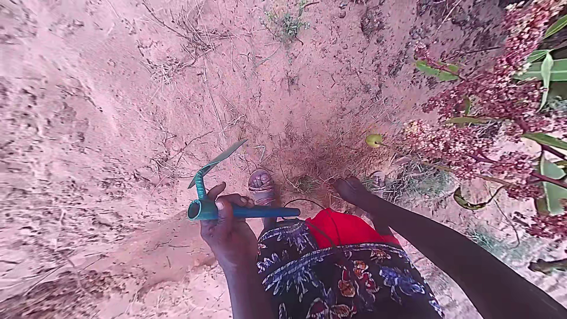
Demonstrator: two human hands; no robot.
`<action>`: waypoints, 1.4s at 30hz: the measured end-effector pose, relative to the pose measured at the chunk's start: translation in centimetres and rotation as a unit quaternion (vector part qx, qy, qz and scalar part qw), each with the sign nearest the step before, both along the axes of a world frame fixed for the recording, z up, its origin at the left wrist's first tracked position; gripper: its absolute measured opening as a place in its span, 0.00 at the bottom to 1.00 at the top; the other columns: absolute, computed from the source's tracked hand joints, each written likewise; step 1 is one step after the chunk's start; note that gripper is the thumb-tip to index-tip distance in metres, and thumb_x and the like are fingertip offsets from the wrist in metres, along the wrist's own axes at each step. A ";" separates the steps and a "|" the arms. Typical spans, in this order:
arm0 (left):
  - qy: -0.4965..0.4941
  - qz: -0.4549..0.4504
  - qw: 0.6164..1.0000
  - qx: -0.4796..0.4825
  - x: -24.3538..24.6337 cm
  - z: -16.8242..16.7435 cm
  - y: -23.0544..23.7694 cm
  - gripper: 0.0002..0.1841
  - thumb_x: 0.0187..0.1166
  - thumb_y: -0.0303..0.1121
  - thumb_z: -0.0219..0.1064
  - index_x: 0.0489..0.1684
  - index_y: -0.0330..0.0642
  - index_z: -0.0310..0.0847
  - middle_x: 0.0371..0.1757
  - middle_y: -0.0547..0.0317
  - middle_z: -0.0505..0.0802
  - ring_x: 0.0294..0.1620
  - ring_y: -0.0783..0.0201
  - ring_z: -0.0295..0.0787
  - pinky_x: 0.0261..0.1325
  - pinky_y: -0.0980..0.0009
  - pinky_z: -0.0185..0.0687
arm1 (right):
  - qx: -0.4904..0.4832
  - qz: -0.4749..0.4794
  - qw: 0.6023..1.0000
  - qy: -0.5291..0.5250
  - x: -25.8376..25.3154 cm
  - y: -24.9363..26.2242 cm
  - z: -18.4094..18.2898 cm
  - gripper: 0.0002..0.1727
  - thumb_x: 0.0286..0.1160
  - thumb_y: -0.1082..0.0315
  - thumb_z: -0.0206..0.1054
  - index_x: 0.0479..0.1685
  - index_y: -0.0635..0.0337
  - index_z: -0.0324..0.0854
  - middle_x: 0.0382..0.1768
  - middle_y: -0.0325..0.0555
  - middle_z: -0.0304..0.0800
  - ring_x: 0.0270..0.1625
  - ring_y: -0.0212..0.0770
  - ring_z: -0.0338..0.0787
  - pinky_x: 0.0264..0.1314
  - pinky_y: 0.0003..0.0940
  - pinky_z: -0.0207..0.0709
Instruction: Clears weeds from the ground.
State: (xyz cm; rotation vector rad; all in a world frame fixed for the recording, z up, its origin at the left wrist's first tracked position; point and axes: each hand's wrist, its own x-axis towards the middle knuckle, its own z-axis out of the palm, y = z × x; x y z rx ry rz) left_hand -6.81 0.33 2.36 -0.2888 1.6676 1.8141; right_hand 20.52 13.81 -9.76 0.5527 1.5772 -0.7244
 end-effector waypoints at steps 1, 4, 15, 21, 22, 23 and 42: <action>-0.001 0.002 1.000 0.002 -0.2 0.1 0.2 0.12 0.89 0.32 0.47 0.57 0.45 0.76 0.23 0.66 0.91 0.24 0.68 0.92 0.34 0.70 0.93 | 0.040 -0.016 0.999 0.010 0.1 0.4 -0.2 0.20 0.87 0.76 0.50 0.71 0.65 0.78 0.63 0.69 0.87 0.65 0.70 0.86 0.68 0.66 0.73; 0.004 0.003 1.000 0.005 -0.5 0.1 0.2 0.11 0.88 0.33 0.50 0.57 0.45 0.76 0.24 0.66 0.92 0.25 0.67 0.92 0.35 0.70 0.93 | 0.217 -0.132 0.965 0.067 -2.9 3.9 -0.4 0.20 0.83 0.74 0.55 0.70 0.71 0.80 0.68 0.70 0.85 0.76 0.69 0.80 0.81 0.62 0.66; 0.017 0.031 0.999 -0.011 -0.5 0.2 -0.5 0.11 0.86 0.33 0.53 0.55 0.47 0.81 0.24 0.68 0.92 0.24 0.69 0.92 0.35 0.72 0.92 | 0.310 -0.425 0.786 0.325 -14.6 10.1 -3.0 0.21 0.77 0.79 0.64 0.67 0.81 0.78 0.62 0.79 0.85 0.69 0.72 0.85 0.77 0.64 0.72; 0.014 0.040 0.999 -0.012 -0.7 0.1 -0.8 0.11 0.86 0.34 0.53 0.56 0.47 0.80 0.24 0.67 0.93 0.24 0.69 0.92 0.34 0.72 0.92 | 0.288 -0.563 0.754 0.179 -12.3 5.8 -3.3 0.24 0.86 0.73 0.60 0.78 0.75 0.71 0.68 0.71 0.84 0.73 0.58 0.84 0.80 0.49 0.71; 0.014 0.044 0.999 -0.012 -0.9 0.2 -0.6 0.11 0.86 0.33 0.53 0.56 0.47 0.80 0.24 0.68 0.93 0.24 0.70 0.92 0.34 0.72 0.92 | 0.241 -0.510 0.816 0.129 -11.1 3.4 -2.3 0.25 0.86 0.73 0.58 0.79 0.77 0.70 0.69 0.73 0.83 0.75 0.61 0.83 0.82 0.51 0.69; 0.016 0.049 0.999 -0.008 -1.1 0.2 -0.4 0.11 0.86 0.33 0.52 0.55 0.47 0.80 0.24 0.68 0.93 0.23 0.70 0.92 0.33 0.72 0.92 | 0.185 -0.431 0.879 0.085 -9.9 1.3 -1.2 0.25 0.85 0.73 0.58 0.78 0.77 0.71 0.68 0.75 0.83 0.74 0.65 0.83 0.80 0.55 0.70; 0.024 0.062 0.998 0.000 -2.8 0.1 0.5 0.11 0.87 0.35 0.54 0.57 0.46 0.79 0.24 0.66 0.93 0.24 0.68 0.92 0.35 0.70 0.93 | 0.321 -0.046 0.910 0.257 -29.5 24.5 -7.1 0.44 0.65 0.79 0.72 0.89 0.54 0.64 0.91 0.56 0.61 0.89 0.70 0.62 0.76 0.85 0.53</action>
